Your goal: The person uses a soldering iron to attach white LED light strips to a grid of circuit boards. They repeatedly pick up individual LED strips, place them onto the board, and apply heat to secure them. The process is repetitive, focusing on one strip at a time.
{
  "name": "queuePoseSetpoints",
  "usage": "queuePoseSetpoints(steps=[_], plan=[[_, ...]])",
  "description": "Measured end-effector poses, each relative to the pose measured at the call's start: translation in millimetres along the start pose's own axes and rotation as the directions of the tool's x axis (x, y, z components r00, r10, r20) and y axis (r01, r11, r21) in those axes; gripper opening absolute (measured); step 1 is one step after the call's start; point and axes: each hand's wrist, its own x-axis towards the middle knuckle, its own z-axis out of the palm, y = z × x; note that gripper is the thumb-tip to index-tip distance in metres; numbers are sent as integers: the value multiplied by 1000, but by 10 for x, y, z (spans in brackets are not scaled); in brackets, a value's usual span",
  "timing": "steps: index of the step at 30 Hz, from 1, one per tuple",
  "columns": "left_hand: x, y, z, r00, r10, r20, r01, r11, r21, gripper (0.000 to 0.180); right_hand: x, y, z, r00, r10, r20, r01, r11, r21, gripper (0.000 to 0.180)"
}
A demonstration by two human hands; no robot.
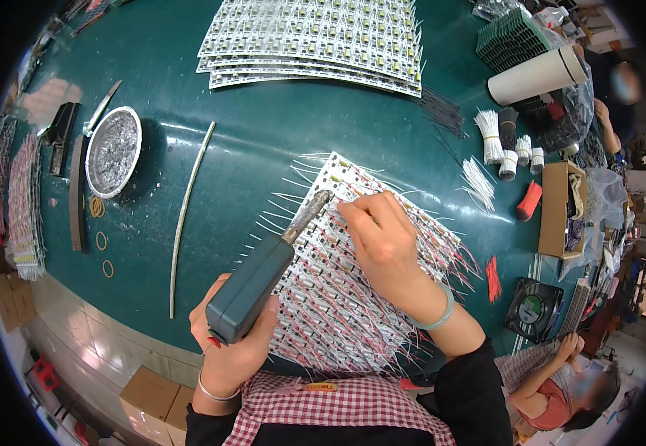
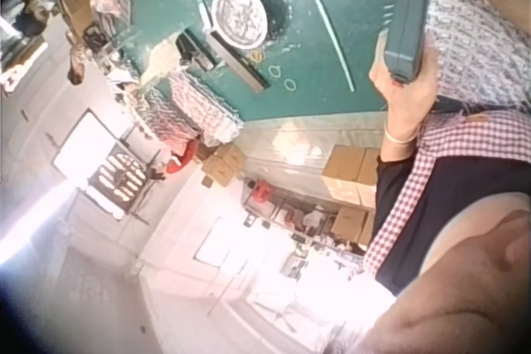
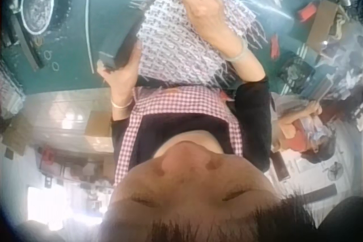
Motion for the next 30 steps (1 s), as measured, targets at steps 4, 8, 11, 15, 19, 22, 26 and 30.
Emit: queuePoseSetpoints(steps=[4,8,11,15,19,22,26,30], plan=[[-17,-53,5,1000,23,11,-23,1000,-11,18,-11,-9,-1,1000,-4,11,4,999,-32,33],[-3,-54,22,1000,-4,24,4,1000,-30,17,-23,-4,5,1000,-3,26,5,998,-67,33],[-2,-54,22,1000,1,29,0,1000,-19,16,-12,-26,-4,999,6,38,-3,997,-80,32],[-29,-14,57,995,-98,-1,98,993,-66,15,-8,-26,2,999,-10,35,13,996,-88,32],[-9,-97,67,1000,7,12,-7,1000,2,14,-18,-22,-1,999,-3,44,8,995,-101,31],[2,-72,55,999,27,37,-29,998,60,14,-20,-20,2,999,-1,44,6,994,-106,31],[-12,-8,4,999,44,4,-44,998,50,14,-5,-44,7,999,-10,37,14,995,-97,30],[-32,-44,-34,997,80,-17,-78,993,93,19,-6,-42,3,1000,-8,30,11,994,-105,29]])
